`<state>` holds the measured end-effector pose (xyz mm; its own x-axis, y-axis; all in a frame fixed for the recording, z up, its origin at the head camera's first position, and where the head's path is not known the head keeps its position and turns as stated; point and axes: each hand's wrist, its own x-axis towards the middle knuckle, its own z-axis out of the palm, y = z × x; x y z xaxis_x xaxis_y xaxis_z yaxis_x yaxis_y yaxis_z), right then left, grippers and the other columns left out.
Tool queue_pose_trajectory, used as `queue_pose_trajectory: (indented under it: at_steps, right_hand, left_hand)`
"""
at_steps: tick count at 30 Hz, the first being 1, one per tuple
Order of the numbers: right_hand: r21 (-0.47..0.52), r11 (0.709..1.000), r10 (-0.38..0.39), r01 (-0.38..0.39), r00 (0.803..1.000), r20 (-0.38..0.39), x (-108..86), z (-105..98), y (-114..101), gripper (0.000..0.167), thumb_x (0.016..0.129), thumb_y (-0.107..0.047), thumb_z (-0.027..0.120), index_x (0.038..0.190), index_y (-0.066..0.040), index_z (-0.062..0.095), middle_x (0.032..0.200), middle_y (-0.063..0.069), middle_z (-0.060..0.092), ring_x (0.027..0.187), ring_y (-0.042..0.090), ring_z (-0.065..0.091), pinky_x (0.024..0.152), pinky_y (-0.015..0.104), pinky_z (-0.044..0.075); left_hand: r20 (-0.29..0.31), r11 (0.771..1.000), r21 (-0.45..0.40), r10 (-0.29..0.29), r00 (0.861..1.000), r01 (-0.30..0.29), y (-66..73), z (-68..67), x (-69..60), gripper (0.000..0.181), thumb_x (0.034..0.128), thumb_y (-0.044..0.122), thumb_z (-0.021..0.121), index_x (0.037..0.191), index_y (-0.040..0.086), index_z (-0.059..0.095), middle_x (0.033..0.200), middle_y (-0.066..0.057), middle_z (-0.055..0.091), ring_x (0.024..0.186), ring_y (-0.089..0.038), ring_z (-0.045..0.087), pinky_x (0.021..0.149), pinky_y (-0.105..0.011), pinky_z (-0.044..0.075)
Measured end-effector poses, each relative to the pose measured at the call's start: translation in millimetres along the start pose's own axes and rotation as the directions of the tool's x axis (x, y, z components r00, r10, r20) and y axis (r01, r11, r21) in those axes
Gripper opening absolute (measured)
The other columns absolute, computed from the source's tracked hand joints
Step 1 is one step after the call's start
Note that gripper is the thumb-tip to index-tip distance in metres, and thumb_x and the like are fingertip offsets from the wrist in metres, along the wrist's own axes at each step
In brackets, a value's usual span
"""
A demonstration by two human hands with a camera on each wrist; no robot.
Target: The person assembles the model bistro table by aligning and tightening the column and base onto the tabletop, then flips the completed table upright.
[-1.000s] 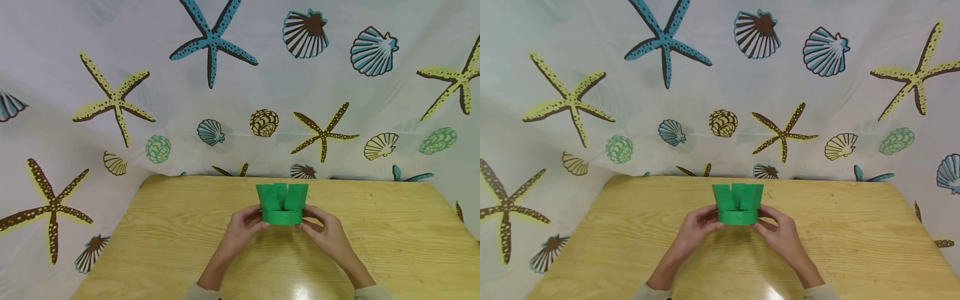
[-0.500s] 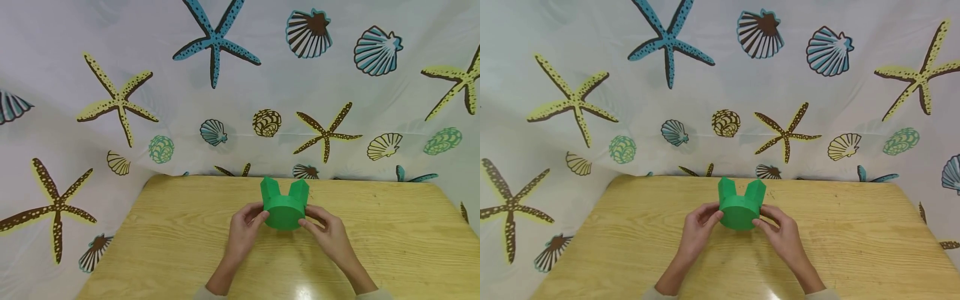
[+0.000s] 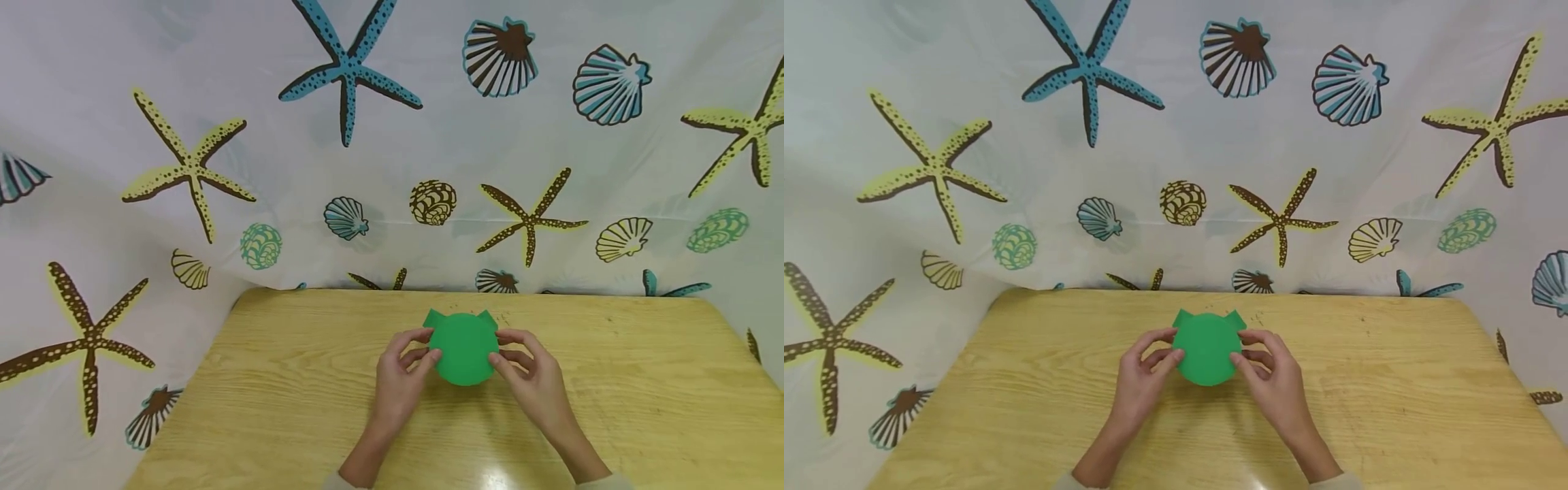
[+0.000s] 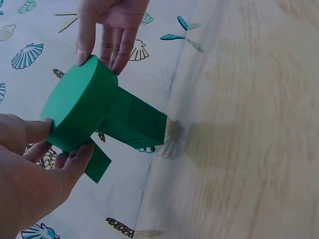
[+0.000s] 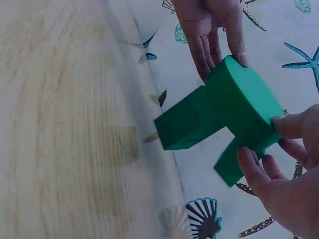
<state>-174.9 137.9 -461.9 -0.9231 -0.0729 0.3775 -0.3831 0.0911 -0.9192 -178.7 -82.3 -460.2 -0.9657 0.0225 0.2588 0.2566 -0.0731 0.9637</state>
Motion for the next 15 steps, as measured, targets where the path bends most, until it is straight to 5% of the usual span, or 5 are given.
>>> queue_pose_trajectory:
  at_steps: [8, 15]
  right_hand:
    - [0.002, 0.998, -0.060, 0.060, 0.995, 0.081, 3.1, -4.9, -1.0, 0.040, 0.100, 0.003, 0.063, 0.139, -0.002, 0.058, 0.138, 0.018, 0.055, 0.105, 0.021, 0.069, 0.085, 0.027, 0.060]
    - [-0.030, 0.999, -0.006, 0.010, 0.992, 0.123, 0.5, -4.8, 5.4, 0.038, 0.104, -0.009, 0.061, 0.142, -0.008, 0.059, 0.138, 0.014, 0.055, 0.110, 0.029, 0.067, 0.089, 0.028, 0.058]
  left_hand:
    - [0.072, 0.998, 0.046, 0.027, 0.997, -0.031, 0.7, -1.1, 3.2, 0.039, 0.0983, 0.001, 0.068, 0.137, 0.007, 0.063, 0.136, -0.014, 0.056, 0.107, -0.036, 0.067, 0.084, -0.031, 0.060]
    - [0.122, 0.992, 0.111, 0.043, 0.992, -0.057, -4.4, -4.7, 2.6, 0.035, 0.1000, 0.007, 0.068, 0.135, 0.007, 0.066, 0.134, -0.014, 0.057, 0.107, -0.036, 0.067, 0.086, -0.032, 0.060]
